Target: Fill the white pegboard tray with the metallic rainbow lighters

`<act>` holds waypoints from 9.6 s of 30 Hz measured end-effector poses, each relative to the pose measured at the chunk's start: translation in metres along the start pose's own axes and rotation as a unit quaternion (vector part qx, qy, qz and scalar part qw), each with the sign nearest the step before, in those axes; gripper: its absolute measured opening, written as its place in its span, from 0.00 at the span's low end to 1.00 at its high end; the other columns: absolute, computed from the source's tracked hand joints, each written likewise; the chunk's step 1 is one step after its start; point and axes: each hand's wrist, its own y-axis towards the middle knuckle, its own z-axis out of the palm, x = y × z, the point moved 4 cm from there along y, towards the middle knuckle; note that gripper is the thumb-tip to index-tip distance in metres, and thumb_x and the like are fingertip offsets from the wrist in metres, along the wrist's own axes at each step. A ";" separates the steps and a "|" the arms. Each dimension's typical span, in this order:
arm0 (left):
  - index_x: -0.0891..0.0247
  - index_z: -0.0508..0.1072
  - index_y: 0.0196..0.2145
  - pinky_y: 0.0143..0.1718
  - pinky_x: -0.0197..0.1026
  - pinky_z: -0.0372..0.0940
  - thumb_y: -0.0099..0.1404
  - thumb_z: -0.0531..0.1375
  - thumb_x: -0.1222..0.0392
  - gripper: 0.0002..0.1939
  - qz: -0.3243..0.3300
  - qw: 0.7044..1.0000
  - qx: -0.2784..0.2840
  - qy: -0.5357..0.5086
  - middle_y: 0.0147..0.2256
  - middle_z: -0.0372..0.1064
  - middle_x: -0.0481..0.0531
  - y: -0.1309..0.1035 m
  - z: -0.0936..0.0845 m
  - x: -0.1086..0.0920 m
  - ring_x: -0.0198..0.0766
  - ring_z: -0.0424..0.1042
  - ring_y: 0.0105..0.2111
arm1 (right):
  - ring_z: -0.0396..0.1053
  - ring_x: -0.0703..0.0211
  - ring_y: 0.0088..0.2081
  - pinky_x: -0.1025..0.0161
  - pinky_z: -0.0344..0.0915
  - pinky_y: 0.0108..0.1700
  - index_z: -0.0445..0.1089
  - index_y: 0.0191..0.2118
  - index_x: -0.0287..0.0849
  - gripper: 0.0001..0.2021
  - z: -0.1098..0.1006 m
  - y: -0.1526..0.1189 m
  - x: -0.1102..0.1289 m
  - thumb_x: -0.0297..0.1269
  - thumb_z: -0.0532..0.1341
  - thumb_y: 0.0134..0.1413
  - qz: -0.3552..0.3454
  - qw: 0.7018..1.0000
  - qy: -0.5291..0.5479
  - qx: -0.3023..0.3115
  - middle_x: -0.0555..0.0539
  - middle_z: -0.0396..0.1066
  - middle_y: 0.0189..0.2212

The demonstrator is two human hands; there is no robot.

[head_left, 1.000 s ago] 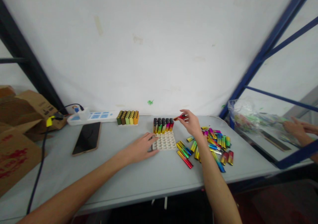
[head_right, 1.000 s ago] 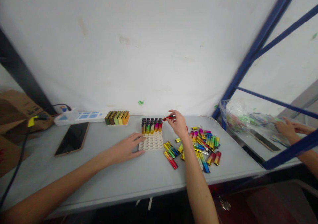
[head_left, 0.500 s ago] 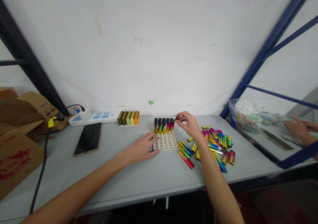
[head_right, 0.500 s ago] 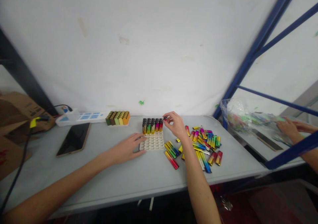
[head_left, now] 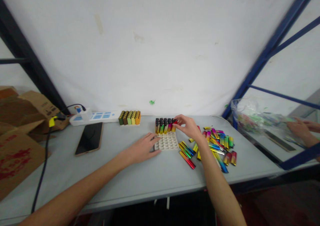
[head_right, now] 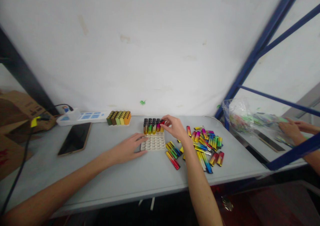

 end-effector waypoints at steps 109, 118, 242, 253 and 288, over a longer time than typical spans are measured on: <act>0.63 0.68 0.60 0.61 0.54 0.64 0.71 0.61 0.51 0.24 -0.007 1.000 0.004 0.006 0.57 0.66 0.63 0.001 -0.001 -0.001 0.52 0.67 0.57 | 0.75 0.60 0.36 0.62 0.74 0.40 0.74 0.42 0.43 0.09 0.000 -0.004 -0.012 0.40 0.66 0.57 0.032 0.999 0.038 0.003 0.45 0.76 0.40; 0.63 0.68 0.59 0.61 0.54 0.64 0.71 0.60 0.51 0.23 -0.004 1.000 0.001 0.005 0.56 0.67 0.63 0.000 -0.001 0.000 0.53 0.67 0.57 | 0.76 0.60 0.37 0.61 0.74 0.42 0.77 0.44 0.43 0.10 -0.005 -0.004 -0.017 0.41 0.65 0.60 0.027 0.999 0.014 0.008 0.45 0.75 0.41; 0.61 0.62 0.54 0.57 0.53 0.66 0.67 0.64 0.45 0.26 -0.053 0.996 0.008 -0.068 0.52 0.65 0.59 0.000 -0.007 -0.001 0.52 0.69 0.54 | 0.72 0.59 0.33 0.65 0.68 0.36 0.75 0.43 0.40 0.20 -0.002 -0.005 0.023 0.52 0.56 0.68 0.016 0.999 0.023 0.029 0.46 0.75 0.32; 0.63 0.66 0.49 0.55 0.52 0.64 0.62 0.63 0.34 0.32 -0.074 0.997 0.002 -0.001 0.48 0.68 0.59 -0.002 -0.015 0.014 0.53 0.69 0.51 | 0.75 0.56 0.40 0.60 0.70 0.46 0.71 0.51 0.44 0.12 0.064 -0.001 0.039 0.41 0.59 0.68 -0.066 0.994 -0.062 0.055 0.44 0.78 0.42; 0.59 0.63 0.60 0.58 0.51 0.62 0.65 0.63 0.37 0.34 -0.047 0.999 0.012 -0.003 0.52 0.66 0.58 -0.001 -0.010 0.018 0.51 0.66 0.54 | 0.73 0.58 0.33 0.65 0.61 0.37 0.73 0.40 0.41 0.13 -0.038 -0.010 0.003 0.45 0.56 0.67 0.131 0.970 -0.200 0.042 0.47 0.77 0.31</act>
